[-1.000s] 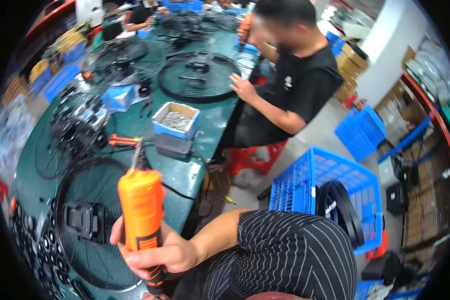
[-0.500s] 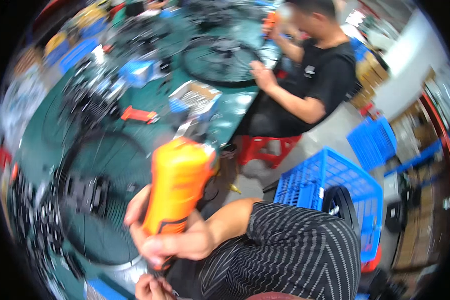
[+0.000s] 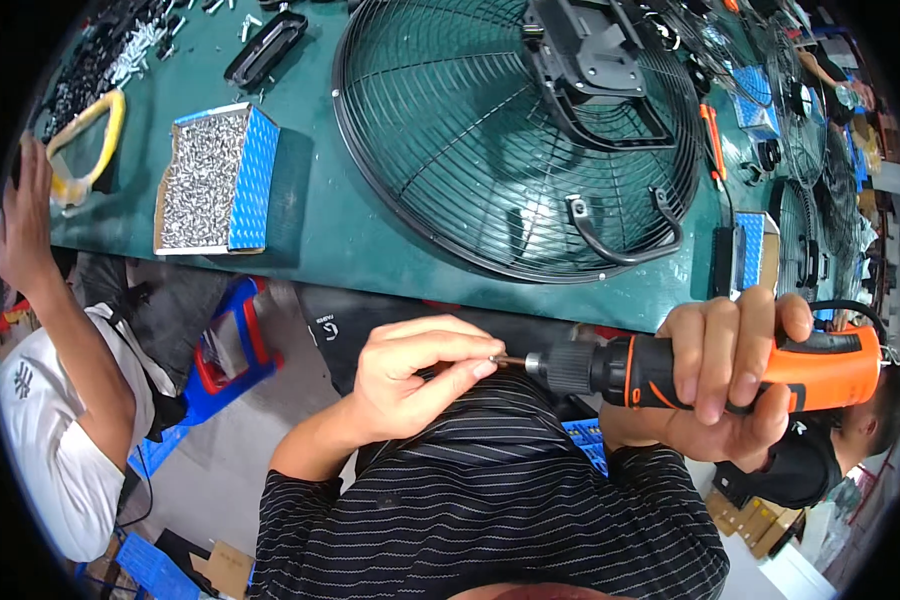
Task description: Assemble a wire mesh fan guard onto an industrial fan chassis using a powered electric screwdriver and screws.
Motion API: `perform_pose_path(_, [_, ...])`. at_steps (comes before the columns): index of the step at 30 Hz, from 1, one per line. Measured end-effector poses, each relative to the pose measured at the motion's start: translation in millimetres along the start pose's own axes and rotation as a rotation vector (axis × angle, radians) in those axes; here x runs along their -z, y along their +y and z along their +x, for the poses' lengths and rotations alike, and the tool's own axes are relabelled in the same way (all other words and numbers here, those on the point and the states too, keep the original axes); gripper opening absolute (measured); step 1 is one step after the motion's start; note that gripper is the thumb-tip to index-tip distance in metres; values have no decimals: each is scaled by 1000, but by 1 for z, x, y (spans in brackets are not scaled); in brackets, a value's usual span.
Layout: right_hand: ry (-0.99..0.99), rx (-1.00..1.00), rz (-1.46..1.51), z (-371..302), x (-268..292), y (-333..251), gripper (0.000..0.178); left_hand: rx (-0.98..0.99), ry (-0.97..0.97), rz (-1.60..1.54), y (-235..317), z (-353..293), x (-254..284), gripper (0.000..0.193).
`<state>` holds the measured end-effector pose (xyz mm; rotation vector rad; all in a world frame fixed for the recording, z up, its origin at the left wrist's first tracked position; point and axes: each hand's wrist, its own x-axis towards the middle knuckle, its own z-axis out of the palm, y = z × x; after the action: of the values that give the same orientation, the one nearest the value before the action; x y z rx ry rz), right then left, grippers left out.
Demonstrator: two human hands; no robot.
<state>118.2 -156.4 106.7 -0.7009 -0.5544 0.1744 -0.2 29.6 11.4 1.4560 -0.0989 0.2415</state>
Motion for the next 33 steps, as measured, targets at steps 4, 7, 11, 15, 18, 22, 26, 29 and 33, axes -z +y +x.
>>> perform_pose_path(4, [-131,70,-73,24,-19,30,38,-214,247,577,2,27,24,29])
perform_pose_path(7, [-266,31,-183,39,-20,49,41,-301,404,823,-10,33,35,38])
perform_pose_path(11, [-374,-45,-253,52,-19,64,47,-297,375,889,-20,39,46,40])
perform_pose_path(15, [-349,-109,-335,55,-21,73,46,-264,352,851,-32,41,51,43])
perform_pose_path(18, [-360,-155,-342,59,-25,78,45,-213,316,794,-34,40,56,43])
perform_pose_path(22, [-306,-137,-500,60,-35,83,44,-176,282,733,-36,41,59,44])
perform_pose_path(26, [-297,-313,-573,68,-44,77,43,-167,275,726,-40,39,61,44])
perform_pose_path(29, [-232,-306,-585,69,-49,85,44,-177,280,712,-43,39,60,44])
perform_pose_path(33, [-351,-257,-545,75,-45,95,43,-194,310,719,-45,38,59,45])
